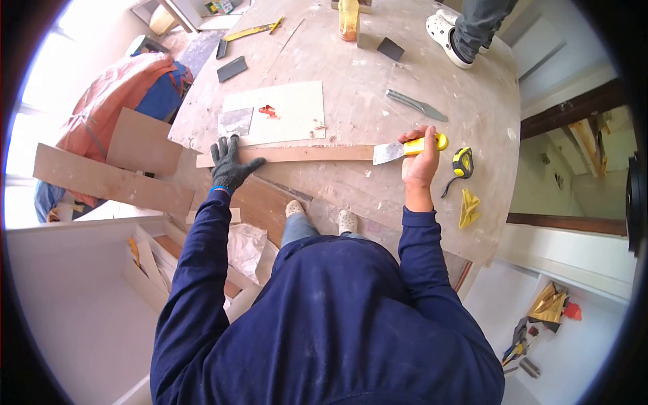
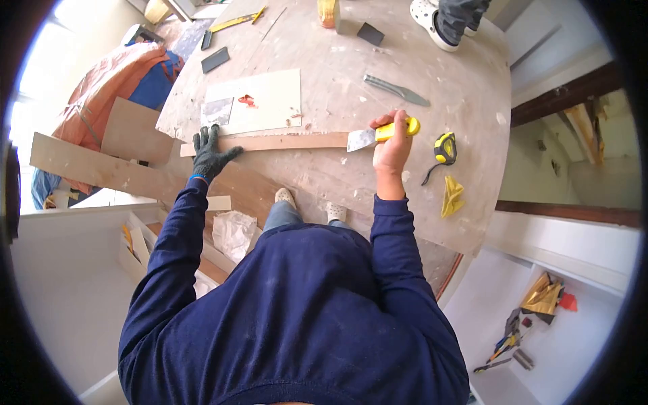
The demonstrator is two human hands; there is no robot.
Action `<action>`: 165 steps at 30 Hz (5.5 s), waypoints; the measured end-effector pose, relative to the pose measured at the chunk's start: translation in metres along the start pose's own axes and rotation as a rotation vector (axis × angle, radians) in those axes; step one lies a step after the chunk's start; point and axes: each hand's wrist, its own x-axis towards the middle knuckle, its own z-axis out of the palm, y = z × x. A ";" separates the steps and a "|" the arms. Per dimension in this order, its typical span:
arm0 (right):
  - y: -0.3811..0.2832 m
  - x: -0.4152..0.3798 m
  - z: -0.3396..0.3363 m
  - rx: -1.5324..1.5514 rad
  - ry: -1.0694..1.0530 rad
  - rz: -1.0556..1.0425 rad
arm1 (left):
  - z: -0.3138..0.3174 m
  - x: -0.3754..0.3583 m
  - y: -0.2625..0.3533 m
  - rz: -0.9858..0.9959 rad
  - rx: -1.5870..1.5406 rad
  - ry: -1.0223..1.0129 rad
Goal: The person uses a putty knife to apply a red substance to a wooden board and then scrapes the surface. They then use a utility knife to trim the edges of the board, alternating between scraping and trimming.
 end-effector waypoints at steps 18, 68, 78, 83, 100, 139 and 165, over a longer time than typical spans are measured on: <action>0.097 -0.028 0.108 -0.216 0.230 -0.104 | -0.050 0.031 -0.030 0.398 -0.038 -0.071; 0.102 -0.048 0.201 -1.136 -0.259 -0.114 | -0.019 0.043 0.013 0.843 -0.113 -0.306; 0.119 -0.060 0.186 -1.158 -0.228 -0.113 | -0.016 0.043 0.009 0.855 -0.134 -0.282; 0.107 -0.059 0.202 -1.036 -0.219 -0.175 | -0.011 0.043 0.007 0.879 -0.134 -0.247; 0.122 -0.058 0.191 -1.098 -0.135 -0.048 | -0.014 0.041 0.006 0.859 -0.156 -0.253; 0.114 -0.063 0.187 -0.944 -0.132 -0.039 | -0.011 0.042 0.009 0.831 -0.186 -0.225; 0.114 -0.067 0.188 -0.906 -0.094 -0.056 | -0.011 0.042 0.009 0.827 -0.183 -0.210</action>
